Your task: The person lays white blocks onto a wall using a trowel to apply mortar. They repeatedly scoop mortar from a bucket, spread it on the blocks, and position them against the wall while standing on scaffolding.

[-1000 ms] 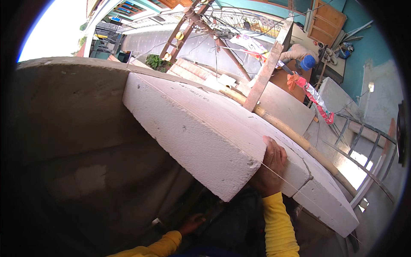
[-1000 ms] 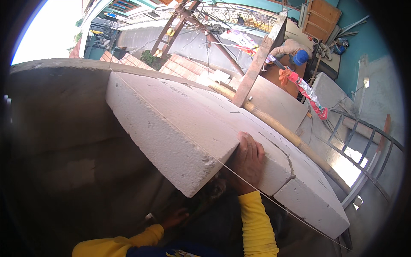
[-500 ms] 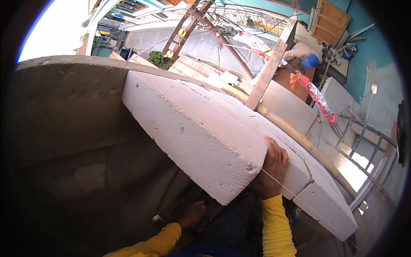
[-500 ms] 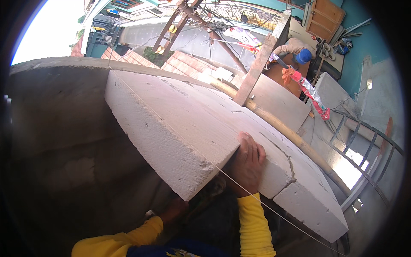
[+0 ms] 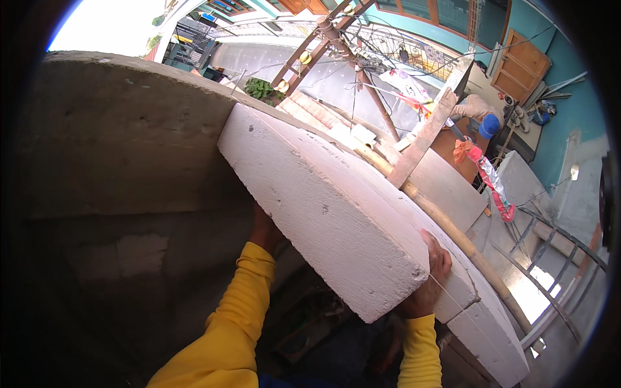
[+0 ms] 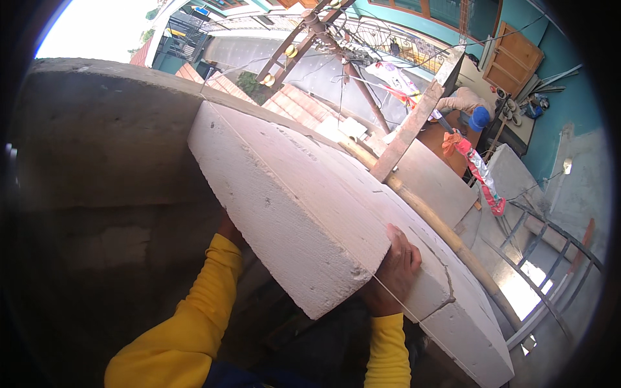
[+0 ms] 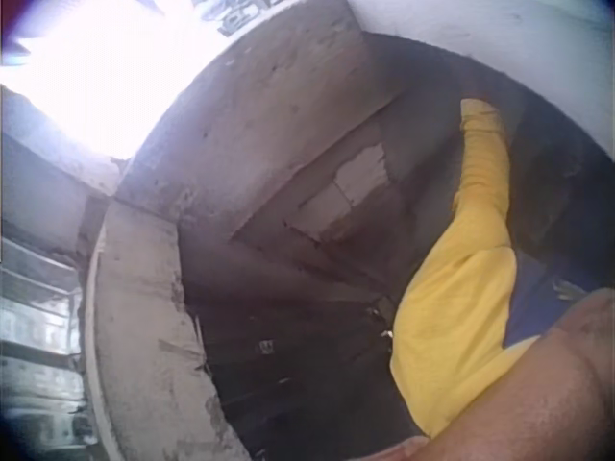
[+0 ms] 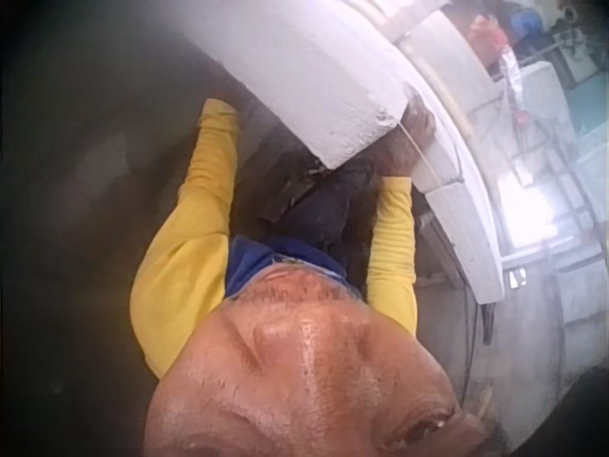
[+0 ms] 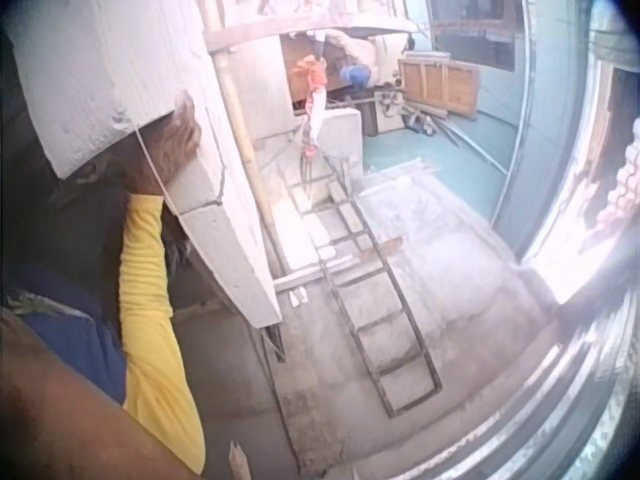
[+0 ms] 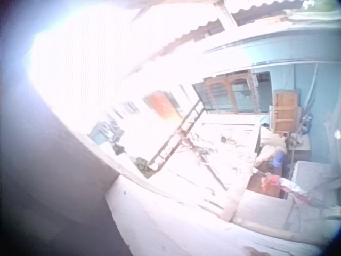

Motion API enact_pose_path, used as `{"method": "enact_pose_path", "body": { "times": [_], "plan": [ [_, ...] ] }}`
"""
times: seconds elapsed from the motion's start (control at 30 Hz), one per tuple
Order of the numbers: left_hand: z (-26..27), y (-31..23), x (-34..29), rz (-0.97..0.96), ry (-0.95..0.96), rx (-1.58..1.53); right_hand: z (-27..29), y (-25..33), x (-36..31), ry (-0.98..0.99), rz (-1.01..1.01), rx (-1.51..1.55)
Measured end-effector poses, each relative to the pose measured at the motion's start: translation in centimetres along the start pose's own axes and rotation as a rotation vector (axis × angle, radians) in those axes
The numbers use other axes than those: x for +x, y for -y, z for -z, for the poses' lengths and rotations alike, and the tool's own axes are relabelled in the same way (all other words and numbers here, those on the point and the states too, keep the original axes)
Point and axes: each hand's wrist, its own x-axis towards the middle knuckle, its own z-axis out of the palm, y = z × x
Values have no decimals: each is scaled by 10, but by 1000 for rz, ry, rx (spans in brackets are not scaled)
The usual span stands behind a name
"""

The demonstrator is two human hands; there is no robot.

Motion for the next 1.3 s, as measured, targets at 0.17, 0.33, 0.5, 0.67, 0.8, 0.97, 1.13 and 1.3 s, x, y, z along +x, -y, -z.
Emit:
{"method": "enact_pose_path", "body": {
  "times": [0.17,0.33,0.5,0.67,0.8,0.97,1.13,1.3],
  "plan": [
    [6,-1,17,-5,21,12,-1,-1,1,-13,-11,11],
    [10,-1,24,-4,29,28,-2,-3,0,-14,-8,13],
    [14,1,27,-5,33,38,0,-1,3,-21,-21,29],
    [18,2,28,-3,36,47,-3,-5,-1,-21,-16,24],
    [22,2,29,-2,35,55,-1,-2,0,-12,-34,21],
    [26,2,31,1,41,57,-3,-4,0,-15,-32,23],
    [26,2,29,4,48,63,-3,-5,2,-20,-22,38],
    [29,5,30,8,48,64,-7,-6,-1,-13,-24,-4]
  ]
}}
